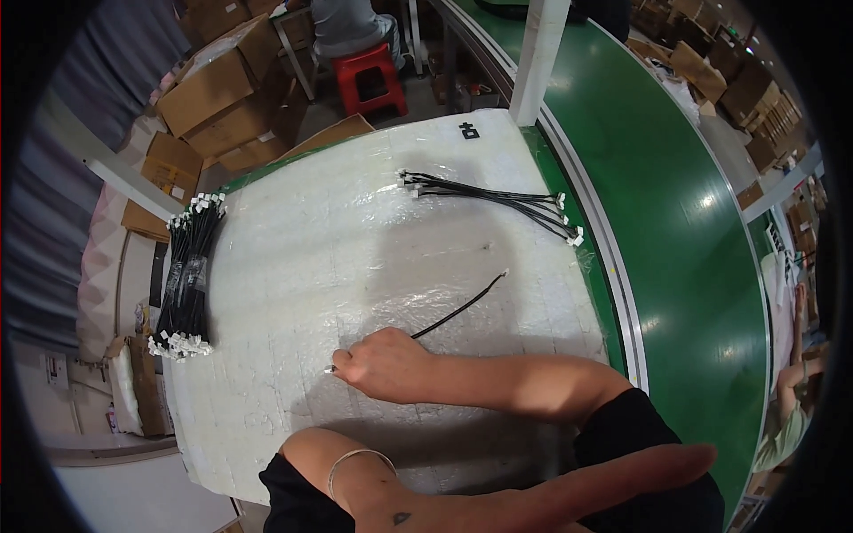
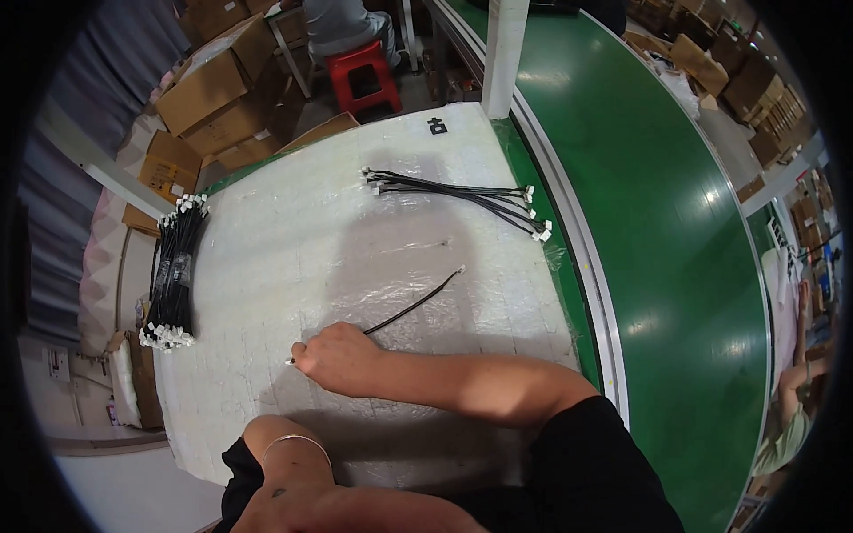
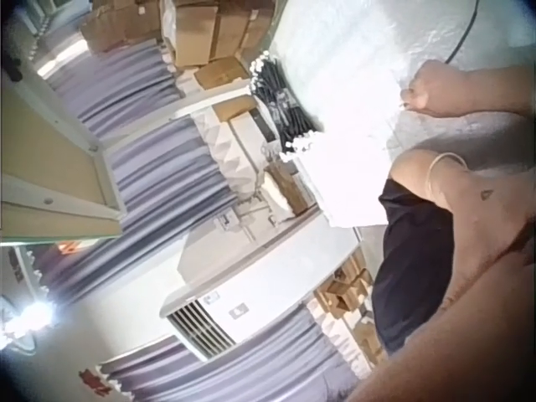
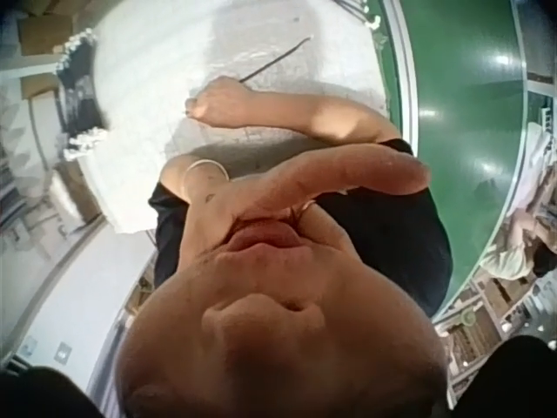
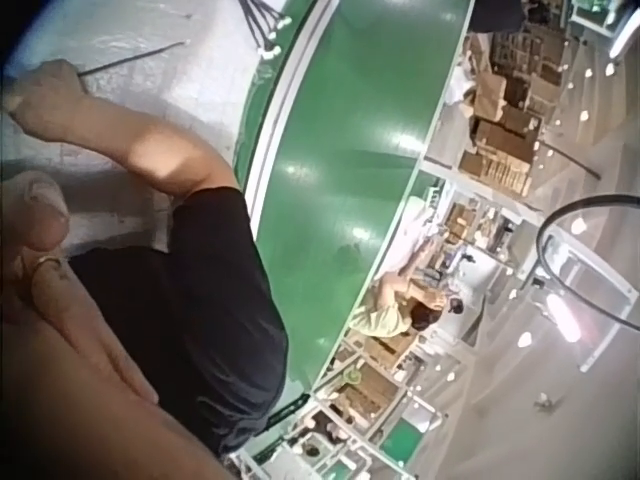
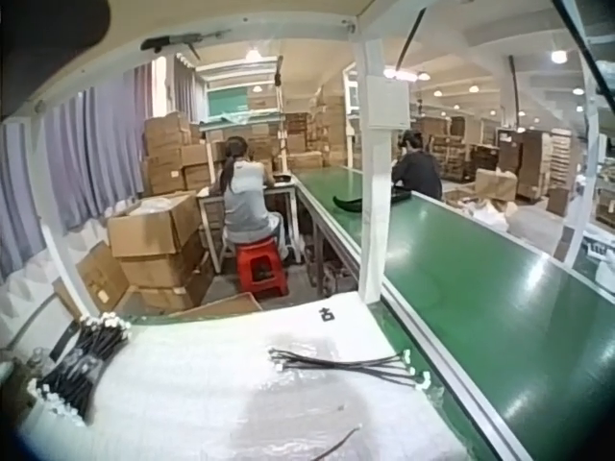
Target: Connecting wire harnesses to circuit boards inside plastic components on an assembly line.
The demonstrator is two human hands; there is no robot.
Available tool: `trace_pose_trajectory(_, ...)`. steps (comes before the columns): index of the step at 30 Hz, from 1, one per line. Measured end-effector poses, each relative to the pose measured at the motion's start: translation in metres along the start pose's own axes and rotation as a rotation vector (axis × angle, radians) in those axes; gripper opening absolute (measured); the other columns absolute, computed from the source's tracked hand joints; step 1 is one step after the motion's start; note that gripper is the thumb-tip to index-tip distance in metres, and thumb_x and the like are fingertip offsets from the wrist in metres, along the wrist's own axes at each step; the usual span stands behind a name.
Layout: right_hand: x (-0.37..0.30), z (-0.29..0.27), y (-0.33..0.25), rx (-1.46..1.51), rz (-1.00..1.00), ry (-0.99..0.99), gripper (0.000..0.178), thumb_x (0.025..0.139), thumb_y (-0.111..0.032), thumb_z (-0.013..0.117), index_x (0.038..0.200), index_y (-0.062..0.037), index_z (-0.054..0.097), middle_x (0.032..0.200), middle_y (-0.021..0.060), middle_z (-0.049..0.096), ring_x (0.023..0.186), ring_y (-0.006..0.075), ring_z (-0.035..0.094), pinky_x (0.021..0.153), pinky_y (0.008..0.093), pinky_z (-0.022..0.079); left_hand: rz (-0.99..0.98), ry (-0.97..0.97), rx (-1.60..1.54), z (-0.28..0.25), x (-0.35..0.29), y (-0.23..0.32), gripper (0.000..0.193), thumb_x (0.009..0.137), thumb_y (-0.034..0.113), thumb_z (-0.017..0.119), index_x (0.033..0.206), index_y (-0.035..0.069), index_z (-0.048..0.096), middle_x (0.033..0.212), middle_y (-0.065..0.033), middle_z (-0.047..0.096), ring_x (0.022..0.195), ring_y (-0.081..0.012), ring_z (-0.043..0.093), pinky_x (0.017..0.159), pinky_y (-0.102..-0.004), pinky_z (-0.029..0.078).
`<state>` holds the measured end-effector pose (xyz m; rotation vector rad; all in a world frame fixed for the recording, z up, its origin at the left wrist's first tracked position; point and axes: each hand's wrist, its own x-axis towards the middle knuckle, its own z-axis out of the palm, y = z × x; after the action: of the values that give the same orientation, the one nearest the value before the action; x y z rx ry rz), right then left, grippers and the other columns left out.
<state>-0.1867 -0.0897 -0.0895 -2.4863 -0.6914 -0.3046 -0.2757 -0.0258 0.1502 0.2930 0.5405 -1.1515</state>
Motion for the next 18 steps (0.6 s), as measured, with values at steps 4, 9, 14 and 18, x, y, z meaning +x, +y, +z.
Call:
trace_pose_trajectory(4,0.002,-0.001,-0.001,-0.005,-0.001,-0.016,0.025,0.087,-0.024,0.057,0.074,-0.002,0.056,0.056,0.0124,0.058,0.055,0.0299,0.062,0.049,0.0406,0.049,-0.033,0.018,-0.404,-0.004,0.001,-0.003,0.02,0.093,0.004,0.05,0.104,-0.008,0.062,0.092,-0.0087,0.064,0.078,-0.0049,0.061,0.07,-0.0098,0.044)
trace_pose_trajectory(9,-0.001,-0.003,0.005,-0.011,0.032,-0.033,0.025,0.087,-0.023,0.057,0.075,-0.0018,0.056,0.057,0.0127,0.059,0.056,0.0298,0.062,0.05,0.0406,0.049,0.223,0.113,1.334,0.044,-0.006,0.019,0.026,0.094,0.014,0.053,0.107,-0.006,0.063,0.106,-0.0097,0.065,0.076,-0.0043,0.061,0.057,-0.0085,0.038)
trace_pose_trajectory(14,0.001,-0.004,0.001,0.006,0.012,-0.017,0.024,0.088,-0.023,0.057,0.076,-0.0017,0.057,0.057,0.0126,0.059,0.056,0.0298,0.062,0.049,0.0404,0.048,0.179,0.032,1.124,0.034,-0.01,0.018,0.028,0.094,0.017,0.054,0.107,-0.006,0.063,0.105,-0.0091,0.065,0.07,-0.0009,0.06,0.053,-0.0062,0.034)
trace_pose_trajectory(18,-0.002,-0.003,0.002,0.004,0.012,-0.004,0.025,0.088,-0.023,0.057,0.076,-0.0016,0.057,0.057,0.0126,0.059,0.056,0.0294,0.062,0.049,0.0401,0.049,0.205,-0.059,1.164,0.025,-0.006,0.014,0.031,0.093,0.019,0.056,0.111,-0.006,0.06,0.106,-0.0121,0.064,0.073,-0.003,0.061,0.055,-0.0072,0.036)
